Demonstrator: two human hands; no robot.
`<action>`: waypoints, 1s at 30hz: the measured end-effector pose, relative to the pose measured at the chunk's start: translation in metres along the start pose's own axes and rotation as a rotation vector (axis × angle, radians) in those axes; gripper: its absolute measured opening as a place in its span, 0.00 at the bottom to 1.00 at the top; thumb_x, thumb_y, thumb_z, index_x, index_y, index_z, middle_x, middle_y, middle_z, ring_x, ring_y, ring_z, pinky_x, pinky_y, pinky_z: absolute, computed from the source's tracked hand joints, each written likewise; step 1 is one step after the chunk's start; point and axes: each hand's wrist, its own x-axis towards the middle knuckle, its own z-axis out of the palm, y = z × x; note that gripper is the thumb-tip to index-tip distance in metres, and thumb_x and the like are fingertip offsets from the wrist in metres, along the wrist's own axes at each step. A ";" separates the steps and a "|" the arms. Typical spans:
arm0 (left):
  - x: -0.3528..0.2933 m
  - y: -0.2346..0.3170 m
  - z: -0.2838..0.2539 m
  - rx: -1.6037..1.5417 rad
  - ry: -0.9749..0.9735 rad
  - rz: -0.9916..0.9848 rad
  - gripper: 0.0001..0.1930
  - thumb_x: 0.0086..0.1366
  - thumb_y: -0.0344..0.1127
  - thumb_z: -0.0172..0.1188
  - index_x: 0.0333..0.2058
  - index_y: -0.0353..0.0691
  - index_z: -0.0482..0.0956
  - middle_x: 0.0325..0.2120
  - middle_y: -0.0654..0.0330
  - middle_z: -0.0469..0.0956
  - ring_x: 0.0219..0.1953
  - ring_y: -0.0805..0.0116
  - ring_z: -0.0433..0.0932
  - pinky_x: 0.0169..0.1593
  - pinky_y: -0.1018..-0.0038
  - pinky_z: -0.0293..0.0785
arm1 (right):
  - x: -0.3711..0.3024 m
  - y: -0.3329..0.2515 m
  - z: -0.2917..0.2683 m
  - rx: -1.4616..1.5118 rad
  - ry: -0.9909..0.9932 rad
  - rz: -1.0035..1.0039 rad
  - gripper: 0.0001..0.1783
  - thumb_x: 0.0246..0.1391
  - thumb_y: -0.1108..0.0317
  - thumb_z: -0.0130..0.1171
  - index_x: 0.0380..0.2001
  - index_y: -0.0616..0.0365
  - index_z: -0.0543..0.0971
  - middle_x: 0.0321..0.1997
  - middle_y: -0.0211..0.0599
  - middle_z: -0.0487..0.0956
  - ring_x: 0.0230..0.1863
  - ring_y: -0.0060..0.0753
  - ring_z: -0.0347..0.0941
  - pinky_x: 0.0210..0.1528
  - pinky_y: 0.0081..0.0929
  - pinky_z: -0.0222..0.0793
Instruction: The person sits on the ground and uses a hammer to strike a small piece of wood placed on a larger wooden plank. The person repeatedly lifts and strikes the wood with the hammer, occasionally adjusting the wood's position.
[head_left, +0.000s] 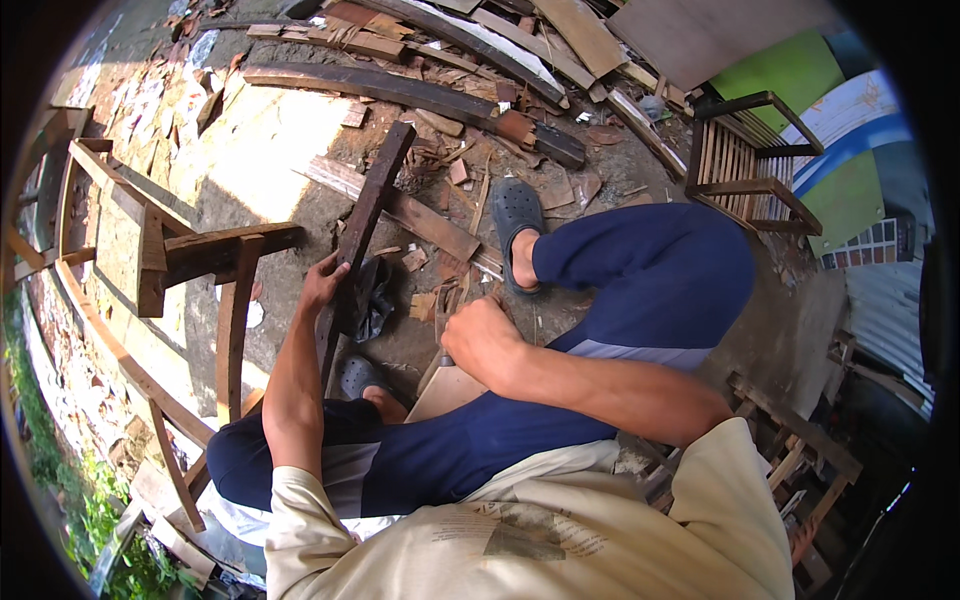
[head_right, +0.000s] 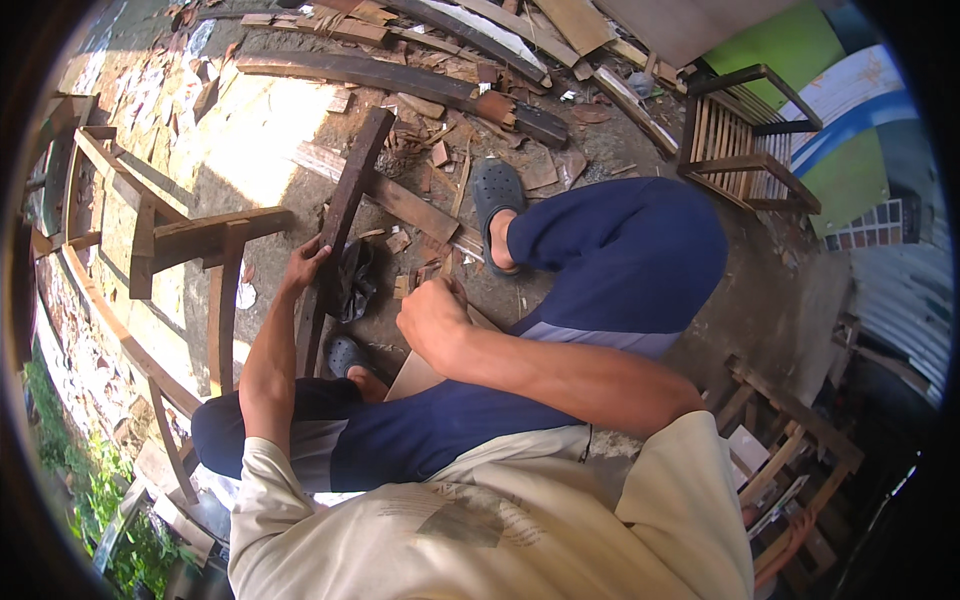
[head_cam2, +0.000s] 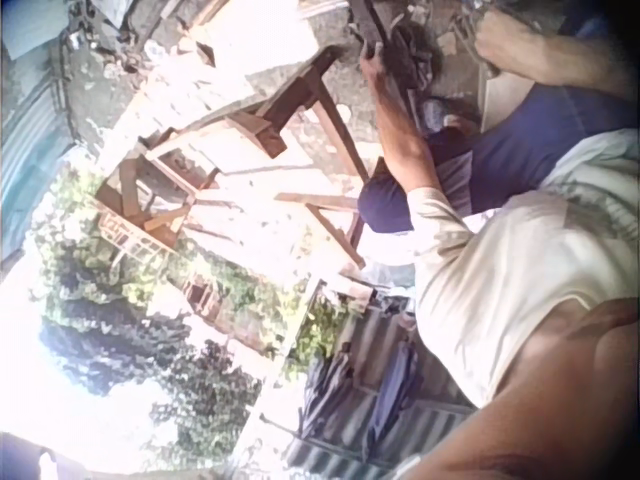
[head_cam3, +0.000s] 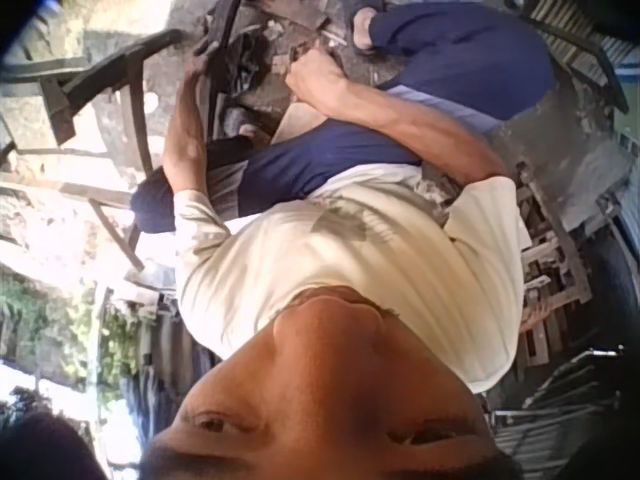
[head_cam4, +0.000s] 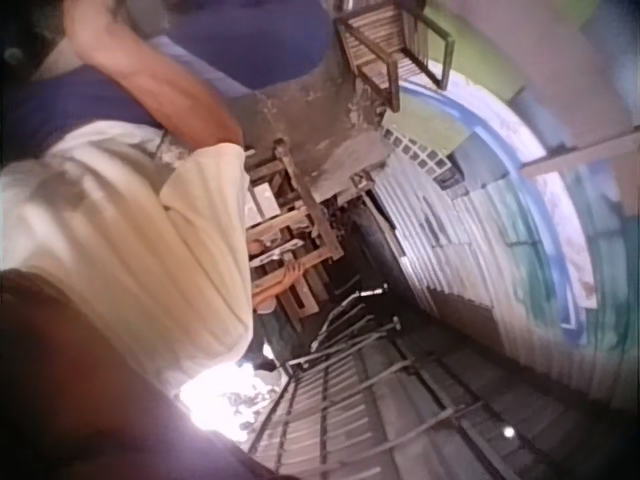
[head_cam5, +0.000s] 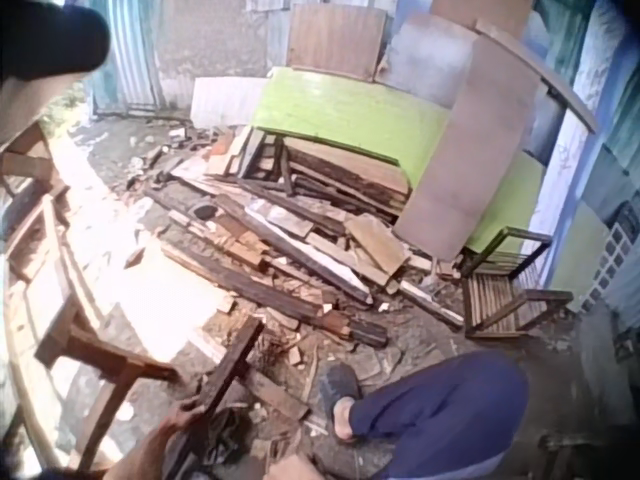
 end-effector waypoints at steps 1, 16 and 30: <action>0.000 0.001 -0.001 -0.096 0.023 -0.023 0.31 0.66 0.37 0.64 0.65 0.36 0.67 0.56 0.55 0.76 0.57 0.68 0.73 0.61 0.72 0.66 | 0.002 0.000 0.003 0.000 -0.006 0.012 0.08 0.53 0.66 0.58 0.29 0.48 0.87 0.31 0.28 0.84 0.38 0.31 0.83 0.33 0.35 0.74; 0.035 0.003 0.041 0.274 0.378 0.160 0.34 0.59 0.44 0.63 0.63 0.37 0.69 0.58 0.46 0.74 0.61 0.53 0.73 0.64 0.65 0.66 | 0.000 0.004 -0.001 -0.025 0.007 0.051 0.08 0.52 0.66 0.58 0.31 0.49 0.86 0.33 0.31 0.84 0.37 0.33 0.82 0.31 0.35 0.71; 0.124 0.171 0.124 1.043 0.386 0.203 0.37 0.61 0.43 0.66 0.66 0.53 0.59 0.59 0.52 0.70 0.57 0.48 0.73 0.53 0.53 0.76 | -0.026 0.018 -0.065 -0.049 0.007 0.090 0.12 0.54 0.61 0.55 0.32 0.56 0.82 0.26 0.33 0.74 0.26 0.33 0.73 0.19 0.35 0.60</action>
